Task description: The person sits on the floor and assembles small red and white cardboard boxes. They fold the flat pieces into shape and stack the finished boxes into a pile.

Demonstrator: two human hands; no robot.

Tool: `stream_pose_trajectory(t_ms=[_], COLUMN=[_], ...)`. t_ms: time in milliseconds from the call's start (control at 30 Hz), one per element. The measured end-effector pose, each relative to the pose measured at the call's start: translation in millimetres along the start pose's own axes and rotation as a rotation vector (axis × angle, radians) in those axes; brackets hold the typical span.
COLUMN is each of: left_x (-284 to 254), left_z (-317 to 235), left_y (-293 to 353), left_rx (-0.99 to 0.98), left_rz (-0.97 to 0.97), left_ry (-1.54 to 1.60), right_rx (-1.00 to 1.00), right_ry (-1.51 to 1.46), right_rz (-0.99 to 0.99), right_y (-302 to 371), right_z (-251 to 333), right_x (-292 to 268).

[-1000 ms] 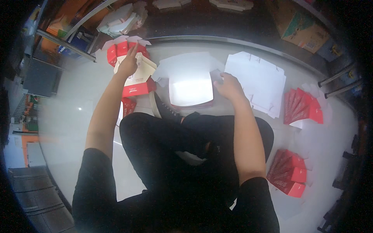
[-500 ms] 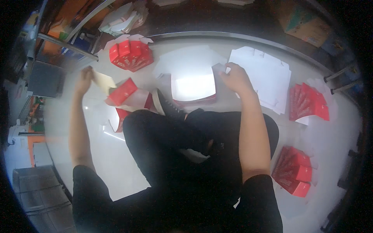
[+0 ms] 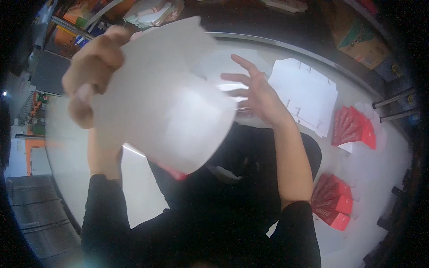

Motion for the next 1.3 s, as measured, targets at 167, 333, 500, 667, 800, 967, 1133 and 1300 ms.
stream_pose_trajectory(t_ms=[167,333,500,667,800,967,1133,1300], left_x=[23,-26,33,75,73,71,68,64], left_z=[44,125,178,187,196,185,184,186], left_y=[6,113,271,258,263,255,257,257], left_rx=[-0.147,-0.623,-1.177,-1.367,-1.293,-1.39,-1.318,-1.276], left_rz=[-0.114,-0.849,-1.023,-0.578,-0.466,-0.468,-0.428,-0.326], left_ry=[-0.09,-0.073,0.023,0.039,-0.103,-0.081,-0.251,-0.435], right_rx=[0.141,0.022,0.093,0.164,0.205,0.228,0.241,0.225], right_ry=[-0.004,0.339,0.369,0.367,0.41,0.529,0.614,0.561], right_rz=[-0.044,-0.326,-0.321,-0.302,-0.33,-0.325,-0.28,-0.278], right_y=[-4,-9,-12,-18,-21,-17,-19,-23], right_z=[-5,1,-30,-67,-74,-82,-98,-118], right_x=[-15,-63,-78,-81,-81,-86,-91,-103])
Point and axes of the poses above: each hand's wrist, its own y-axis away from the middle knuckle, its own x-axis out of the palm, z = x × y, the point moved 8 cm from there along -y, towards the middle knuckle, and after that the axes turned 7 degrees about y, right-handed, at the moved point
